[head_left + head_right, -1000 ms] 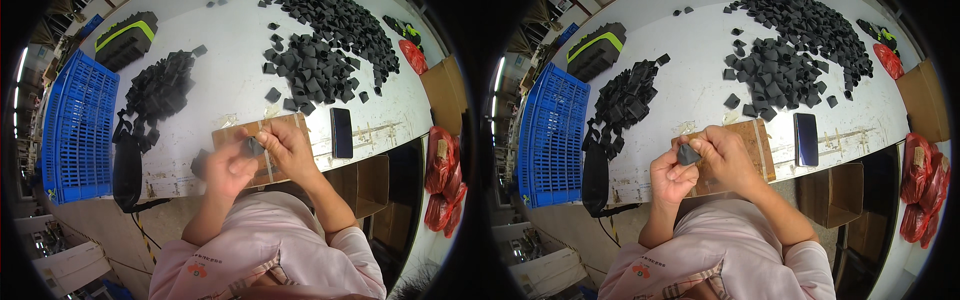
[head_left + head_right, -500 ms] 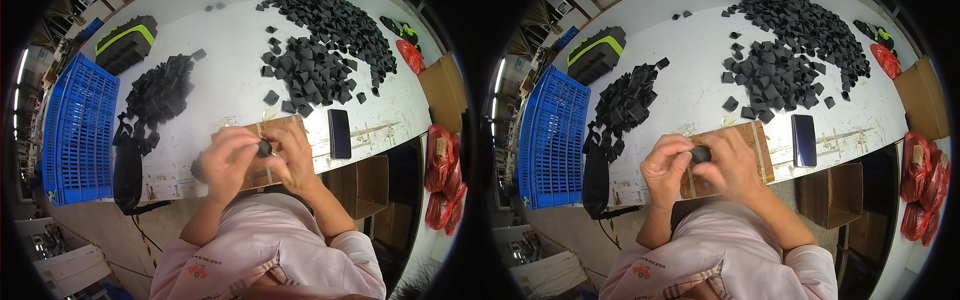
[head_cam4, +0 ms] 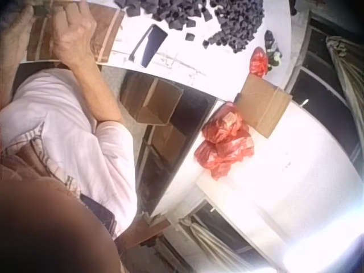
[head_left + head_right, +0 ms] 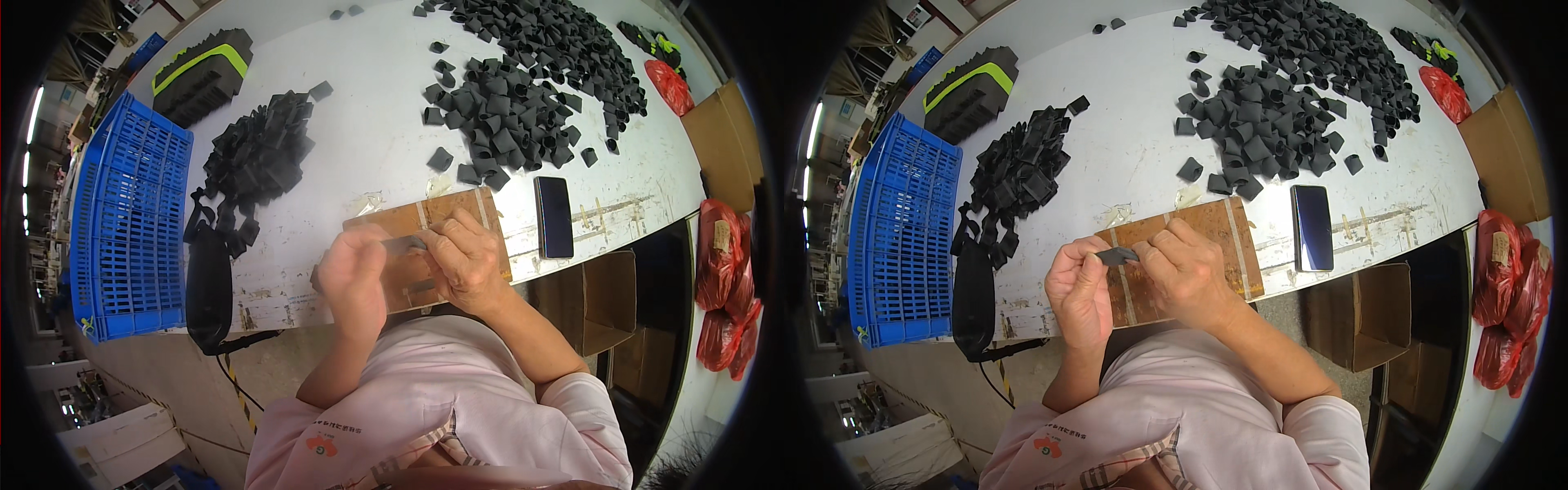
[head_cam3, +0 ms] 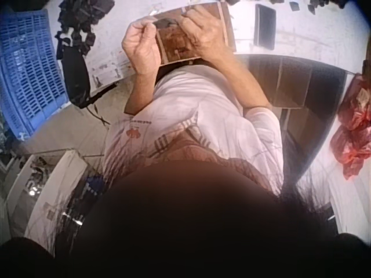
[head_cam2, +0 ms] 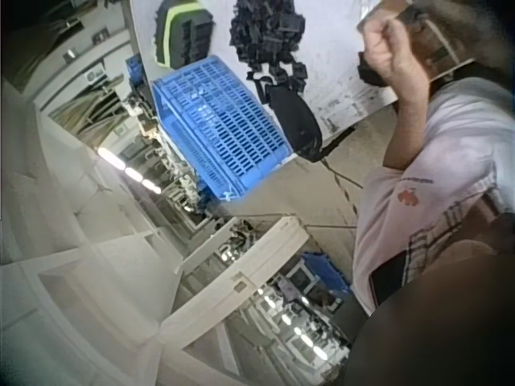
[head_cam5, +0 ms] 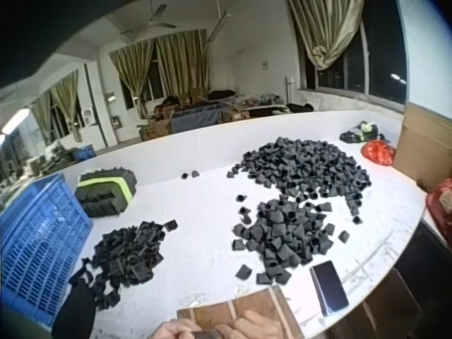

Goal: The person is deburring small black rectangular parts by rubbing them against a fixed abrasive block on a workbench.

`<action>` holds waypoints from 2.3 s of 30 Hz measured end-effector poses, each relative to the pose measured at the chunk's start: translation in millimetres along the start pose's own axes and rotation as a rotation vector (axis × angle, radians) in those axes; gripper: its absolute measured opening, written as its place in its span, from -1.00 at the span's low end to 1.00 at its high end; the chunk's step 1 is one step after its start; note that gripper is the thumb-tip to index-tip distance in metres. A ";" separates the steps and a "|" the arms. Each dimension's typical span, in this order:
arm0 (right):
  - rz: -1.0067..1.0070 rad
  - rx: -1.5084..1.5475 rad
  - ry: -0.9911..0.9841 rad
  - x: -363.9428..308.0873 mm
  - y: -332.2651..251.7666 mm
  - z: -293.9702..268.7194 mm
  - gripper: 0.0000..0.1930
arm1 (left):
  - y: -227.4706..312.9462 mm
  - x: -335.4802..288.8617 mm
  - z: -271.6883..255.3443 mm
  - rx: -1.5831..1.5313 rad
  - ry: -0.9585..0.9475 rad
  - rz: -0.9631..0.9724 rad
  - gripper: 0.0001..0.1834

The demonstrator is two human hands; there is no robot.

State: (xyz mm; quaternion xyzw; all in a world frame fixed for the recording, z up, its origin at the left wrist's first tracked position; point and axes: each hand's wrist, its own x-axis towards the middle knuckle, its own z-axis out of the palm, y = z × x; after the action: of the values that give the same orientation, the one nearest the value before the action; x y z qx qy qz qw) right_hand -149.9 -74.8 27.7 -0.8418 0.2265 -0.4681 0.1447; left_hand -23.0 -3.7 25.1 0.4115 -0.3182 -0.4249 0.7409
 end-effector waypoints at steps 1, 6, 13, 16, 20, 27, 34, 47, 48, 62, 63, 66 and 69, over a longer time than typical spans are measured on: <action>-0.024 -0.026 0.028 -0.7 1.6 1.1 -0.76 | 0.7 0.4 -1.1 0.059 -0.006 0.007 -0.89; 0.050 -0.040 -0.037 6.8 -7.8 -6.8 -0.80 | 14.3 16.9 14.0 0.306 0.005 0.141 -0.86; 0.095 -0.020 -0.151 13.9 -17.1 -14.6 -0.85 | 12.2 20.8 -5.9 0.515 -0.182 0.179 -0.90; 0.009 -0.187 -0.285 -1.5 -5.5 1.8 -0.87 | 11.1 19.4 -7.2 0.538 -0.222 0.310 -0.94; 0.172 -0.011 -0.243 -18.9 2.7 -8.8 -0.86 | 11.8 14.9 -3.6 0.693 -0.222 0.319 -0.94; 0.290 0.153 -0.200 28.4 -14.3 -26.4 -0.84 | -9.8 5.3 -69.3 0.765 0.212 0.067 -0.75; 0.728 0.376 0.180 70.6 36.0 -29.8 -0.59 | -45.3 -12.4 -115.6 1.582 0.168 -0.113 -0.57; 0.776 0.340 -0.422 -38.3 -8.1 0.5 -0.85 | -33.9 -20.4 -114.6 1.638 0.215 -0.046 -0.64; 0.777 0.345 -0.428 -38.7 -9.3 1.2 -0.85 | -33.1 -25.0 -115.1 1.642 0.218 -0.053 -0.64; 0.562 0.244 -0.671 -49.9 -22.7 35.6 -0.91 | -35.6 -38.4 -128.5 1.572 0.352 0.179 -0.89; 0.605 0.241 -0.647 -47.6 -25.1 37.0 -0.88 | -31.1 -38.7 -126.3 1.231 0.326 0.006 -0.86; 0.512 0.128 -0.456 -35.0 -35.0 47.1 -0.78 | -11.7 -35.4 -113.4 0.500 0.051 -0.327 -0.84; 0.347 0.219 -0.318 -32.6 -36.5 46.3 -0.68 | 4.7 -33.9 -97.3 0.389 -0.258 -0.357 -0.84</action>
State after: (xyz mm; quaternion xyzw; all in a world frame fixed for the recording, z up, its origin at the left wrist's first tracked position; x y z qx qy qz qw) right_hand -116.4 -25.3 -3.3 -0.8327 0.2897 -0.3199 0.3470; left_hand 43.8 61.0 -19.6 0.5380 -0.4077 -0.5284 0.5149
